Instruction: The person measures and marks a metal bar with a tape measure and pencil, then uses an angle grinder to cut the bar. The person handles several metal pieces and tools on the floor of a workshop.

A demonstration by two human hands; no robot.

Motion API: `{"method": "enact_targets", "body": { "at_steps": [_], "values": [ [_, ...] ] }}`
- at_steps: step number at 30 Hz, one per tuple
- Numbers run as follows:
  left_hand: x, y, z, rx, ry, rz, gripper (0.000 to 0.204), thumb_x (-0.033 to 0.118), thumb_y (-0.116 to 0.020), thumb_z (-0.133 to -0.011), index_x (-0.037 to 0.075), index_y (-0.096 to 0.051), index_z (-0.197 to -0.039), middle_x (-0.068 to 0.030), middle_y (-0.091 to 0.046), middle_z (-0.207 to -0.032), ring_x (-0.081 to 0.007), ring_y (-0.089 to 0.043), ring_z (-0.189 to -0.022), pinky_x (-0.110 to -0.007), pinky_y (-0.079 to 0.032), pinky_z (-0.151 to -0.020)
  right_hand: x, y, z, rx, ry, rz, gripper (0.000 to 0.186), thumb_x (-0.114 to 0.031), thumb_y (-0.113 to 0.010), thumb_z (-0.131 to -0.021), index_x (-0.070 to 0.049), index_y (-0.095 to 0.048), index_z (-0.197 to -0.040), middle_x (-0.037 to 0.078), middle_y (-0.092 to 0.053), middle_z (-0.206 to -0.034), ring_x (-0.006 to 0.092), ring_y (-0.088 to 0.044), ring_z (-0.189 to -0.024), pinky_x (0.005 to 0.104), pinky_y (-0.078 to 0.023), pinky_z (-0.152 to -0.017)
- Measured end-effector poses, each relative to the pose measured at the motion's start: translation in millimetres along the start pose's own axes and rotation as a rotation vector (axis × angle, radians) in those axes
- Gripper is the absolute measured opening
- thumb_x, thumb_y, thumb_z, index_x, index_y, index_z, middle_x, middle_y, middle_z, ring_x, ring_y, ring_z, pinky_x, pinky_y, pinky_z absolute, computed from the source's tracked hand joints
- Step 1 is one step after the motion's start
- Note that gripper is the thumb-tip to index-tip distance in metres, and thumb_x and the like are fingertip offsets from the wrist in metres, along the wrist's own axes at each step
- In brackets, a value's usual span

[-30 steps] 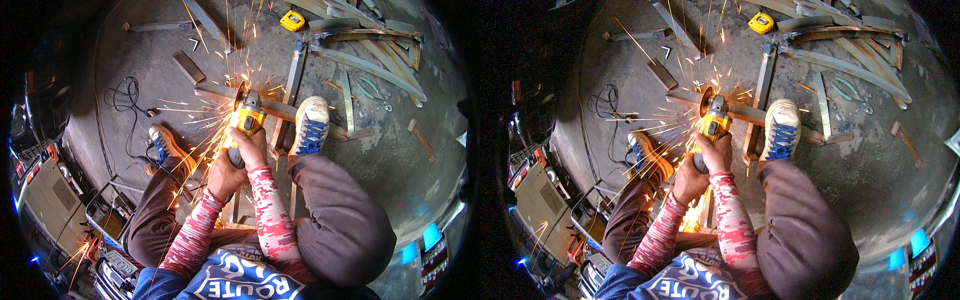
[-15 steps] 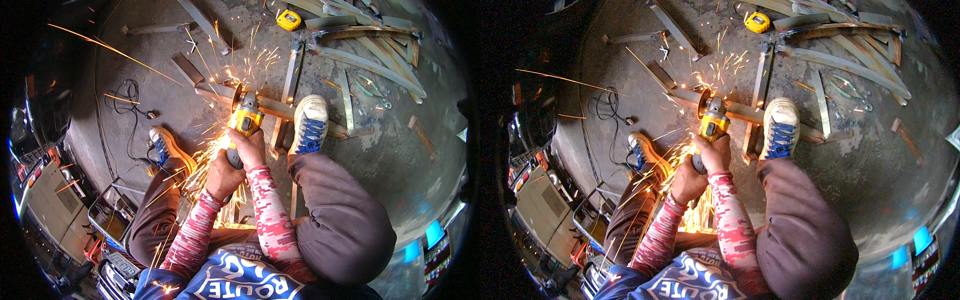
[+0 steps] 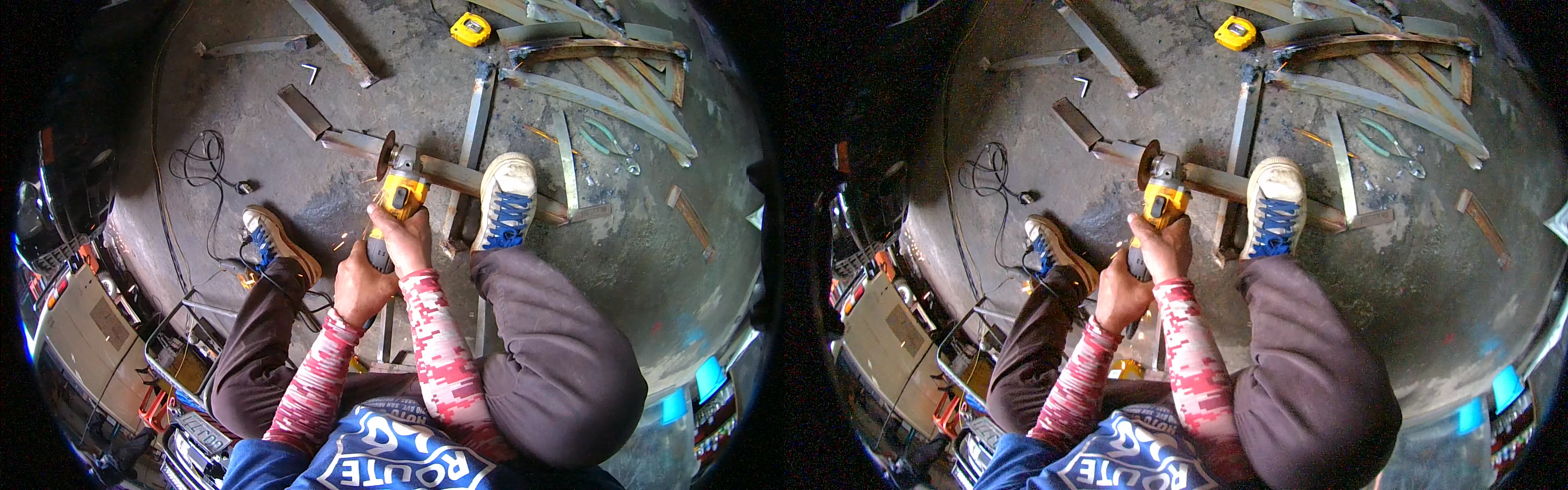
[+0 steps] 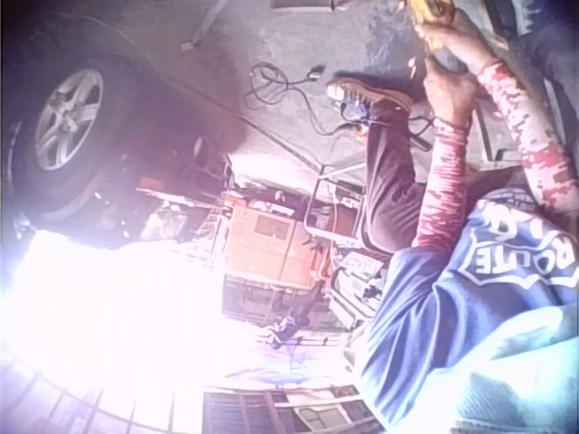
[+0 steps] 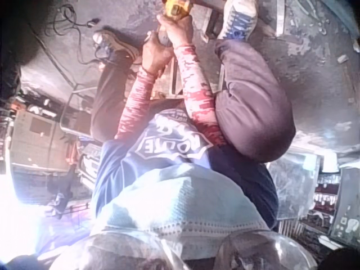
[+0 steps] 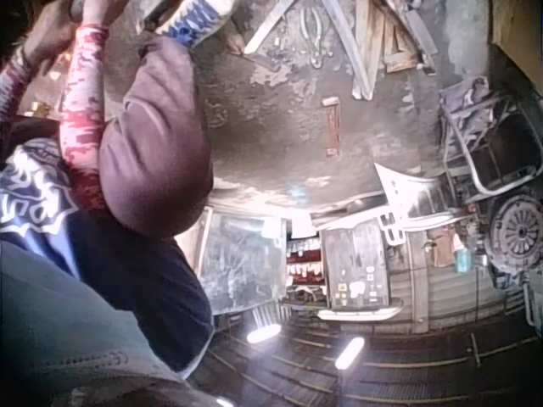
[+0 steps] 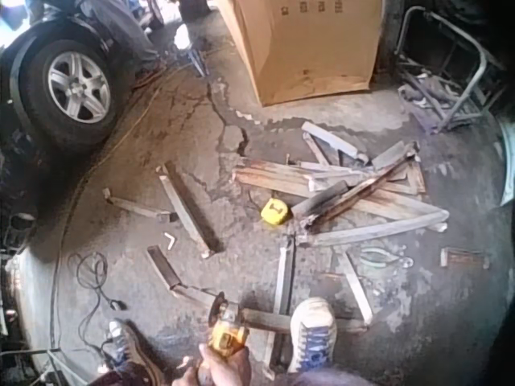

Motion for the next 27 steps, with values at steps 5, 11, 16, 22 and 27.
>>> {"method": "enact_targets", "body": {
  "at_steps": [5,11,16,22,27],
  "values": [
    [-12,7,17,0.116,0.039,0.063,0.067,0.041,-0.090,-0.071,-0.008,-0.059,-0.105,-0.0336,-0.071,-0.087,-0.0494,-0.073,-0.087,-0.052,-0.057,-0.076,-15,-12,21,-0.097,0.029,0.048,0.072,-0.047,-0.087,-0.081,0.003,-0.056,-0.122,0.017,-0.072,-0.104,0.0302,-0.072,-0.094,0.0412,-0.057,-0.083],
    [-32,13,35,0.215,0.071,0.107,0.068,0.042,-0.090,-0.072,-0.007,-0.058,-0.108,-0.0322,-0.071,-0.086,-0.0490,-0.072,-0.084,-0.051,-0.057,-0.074,-2,-37,29,-0.238,0.006,-0.024,0.077,-0.056,-0.082,-0.083,0.003,-0.056,-0.127,0.021,-0.072,-0.108,0.0349,-0.073,-0.098,0.0433,-0.057,-0.084],
    [-61,0,39,0.175,0.128,0.150,0.070,0.041,-0.090,-0.073,-0.007,-0.056,-0.112,-0.0294,-0.072,-0.092,-0.0432,-0.073,-0.088,-0.047,-0.057,-0.077,15,-51,38,-0.457,-0.105,-0.251,0.065,-0.034,-0.087,-0.084,0.000,-0.057,-0.130,0.010,-0.069,-0.114,0.0209,-0.069,-0.101,0.0362,-0.056,-0.089],
    [-99,-23,10,-0.017,0.152,0.653,0.057,0.026,-0.088,-0.078,-0.006,-0.061,-0.118,-0.0117,-0.072,-0.101,-0.0191,-0.068,-0.091,-0.036,-0.056,-0.083,22,-56,43,-0.594,-0.127,-0.239,0.071,-0.033,-0.086,-0.085,-0.004,-0.052,-0.140,0.010,-0.066,-0.122,0.0203,-0.065,-0.112,0.0359,-0.052,-0.099],
    [-118,-13,-23,0.301,0.135,0.678,0.051,0.023,-0.086,-0.076,-0.006,-0.065,-0.113,-0.0116,-0.073,-0.097,-0.0173,-0.067,-0.087,-0.035,-0.055,-0.079,43,-60,27,-0.443,-0.032,0.012,0.064,-0.031,-0.078,-0.094,0.002,-0.053,-0.143,0.013,-0.063,-0.133,0.0207,-0.059,-0.121,0.0353,-0.044,-0.108]
  ]
}}
Point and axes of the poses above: each hand's wrist, its own z-axis away from the middle knuckle, its own y-axis out of the back of the hand, x = y × z, the point moved 9 cm from there along -z, towards the middle knuckle
